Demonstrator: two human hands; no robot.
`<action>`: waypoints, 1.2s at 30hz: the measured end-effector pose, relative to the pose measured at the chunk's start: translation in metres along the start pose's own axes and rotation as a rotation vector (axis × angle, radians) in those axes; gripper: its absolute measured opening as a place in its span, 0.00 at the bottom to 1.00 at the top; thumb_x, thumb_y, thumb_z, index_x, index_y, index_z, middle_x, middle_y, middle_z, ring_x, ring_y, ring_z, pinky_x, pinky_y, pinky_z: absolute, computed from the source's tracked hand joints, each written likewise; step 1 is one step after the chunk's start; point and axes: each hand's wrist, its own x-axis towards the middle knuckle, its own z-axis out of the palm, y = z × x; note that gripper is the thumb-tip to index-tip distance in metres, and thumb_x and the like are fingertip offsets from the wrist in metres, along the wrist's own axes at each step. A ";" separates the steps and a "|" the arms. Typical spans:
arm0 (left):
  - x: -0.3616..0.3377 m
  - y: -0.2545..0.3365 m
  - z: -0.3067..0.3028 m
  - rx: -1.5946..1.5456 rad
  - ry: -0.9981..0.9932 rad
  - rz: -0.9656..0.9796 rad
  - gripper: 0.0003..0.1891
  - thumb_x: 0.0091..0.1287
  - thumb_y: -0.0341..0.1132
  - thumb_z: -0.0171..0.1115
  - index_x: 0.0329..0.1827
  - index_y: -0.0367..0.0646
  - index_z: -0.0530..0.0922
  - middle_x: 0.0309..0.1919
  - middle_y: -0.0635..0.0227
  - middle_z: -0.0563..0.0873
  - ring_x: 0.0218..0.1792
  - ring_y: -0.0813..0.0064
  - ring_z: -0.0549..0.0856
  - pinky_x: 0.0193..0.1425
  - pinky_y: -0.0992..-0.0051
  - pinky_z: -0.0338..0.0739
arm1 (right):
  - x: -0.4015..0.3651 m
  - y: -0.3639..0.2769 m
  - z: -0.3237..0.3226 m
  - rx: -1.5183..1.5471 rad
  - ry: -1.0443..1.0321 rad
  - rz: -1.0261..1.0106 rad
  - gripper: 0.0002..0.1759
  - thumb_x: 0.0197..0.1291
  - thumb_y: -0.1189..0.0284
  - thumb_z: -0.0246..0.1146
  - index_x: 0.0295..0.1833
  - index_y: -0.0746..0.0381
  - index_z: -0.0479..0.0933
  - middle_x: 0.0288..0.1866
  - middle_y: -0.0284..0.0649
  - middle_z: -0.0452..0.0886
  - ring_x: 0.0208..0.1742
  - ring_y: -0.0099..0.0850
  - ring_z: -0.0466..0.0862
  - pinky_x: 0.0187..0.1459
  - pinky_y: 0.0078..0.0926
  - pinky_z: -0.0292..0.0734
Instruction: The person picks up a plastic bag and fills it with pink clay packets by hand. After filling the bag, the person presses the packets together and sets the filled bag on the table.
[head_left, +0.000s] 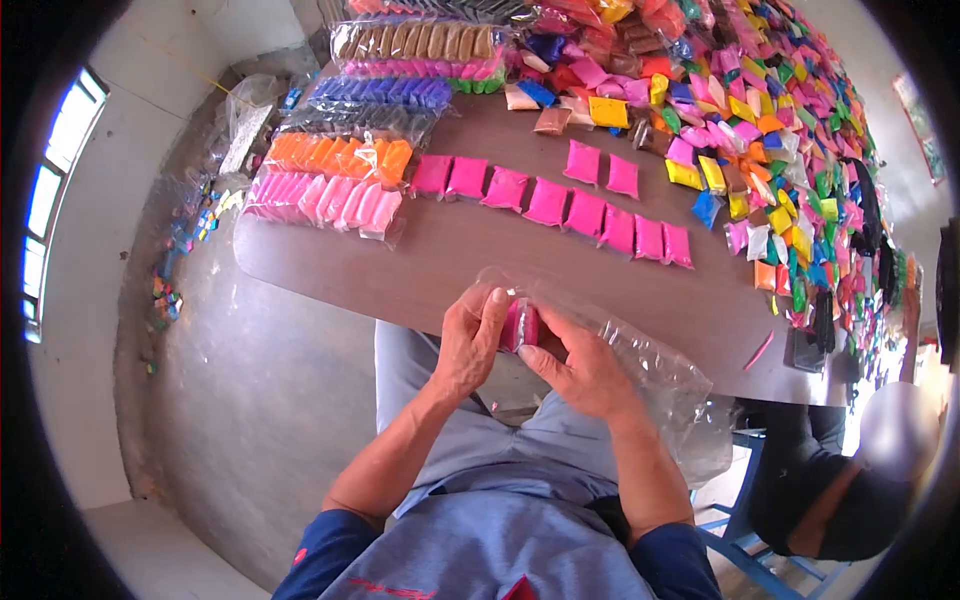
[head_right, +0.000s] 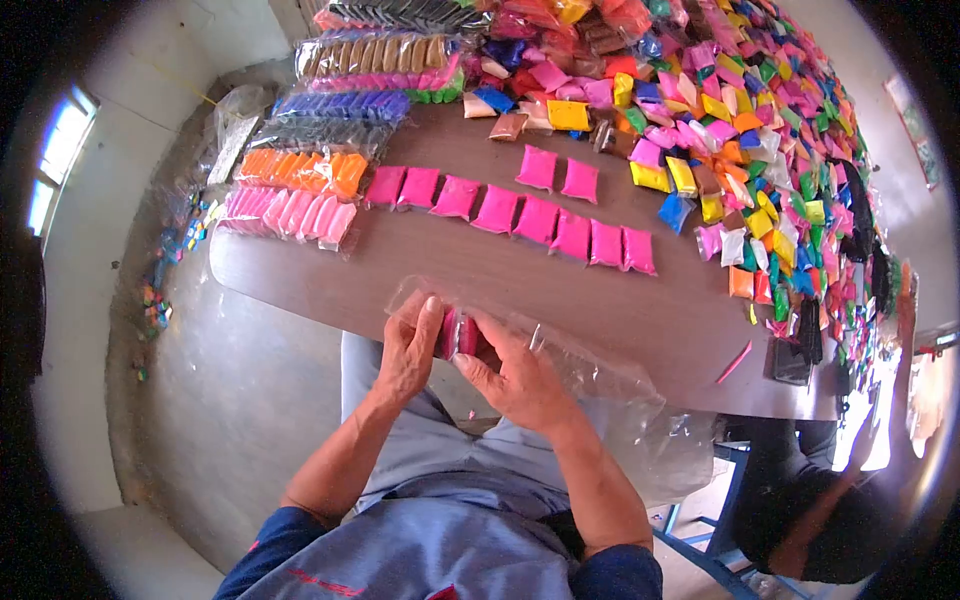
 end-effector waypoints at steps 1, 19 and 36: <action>0.000 -0.001 -0.003 0.044 -0.017 0.006 0.17 0.81 0.43 0.55 0.44 0.36 0.80 0.29 0.73 0.76 0.31 0.82 0.73 0.35 0.76 0.70 | 0.001 0.001 -0.001 -0.005 0.000 0.009 0.30 0.71 0.60 0.63 0.71 0.66 0.70 0.57 0.53 0.83 0.58 0.43 0.84 0.61 0.38 0.76; 0.005 0.016 -0.006 0.338 -0.125 -0.035 0.13 0.70 0.38 0.67 0.48 0.36 0.83 0.35 0.66 0.85 0.36 0.78 0.81 0.43 0.72 0.78 | 0.011 0.023 0.013 -0.145 0.047 0.045 0.16 0.74 0.64 0.57 0.57 0.63 0.79 0.50 0.58 0.84 0.50 0.56 0.84 0.49 0.49 0.78; 0.004 0.015 -0.005 0.288 -0.058 -0.028 0.14 0.70 0.39 0.65 0.45 0.34 0.82 0.32 0.66 0.84 0.34 0.78 0.80 0.42 0.74 0.76 | -0.065 -0.084 -0.063 -0.253 -0.086 -0.325 0.14 0.66 0.73 0.62 0.55 0.65 0.82 0.35 0.49 0.86 0.35 0.39 0.86 0.38 0.32 0.81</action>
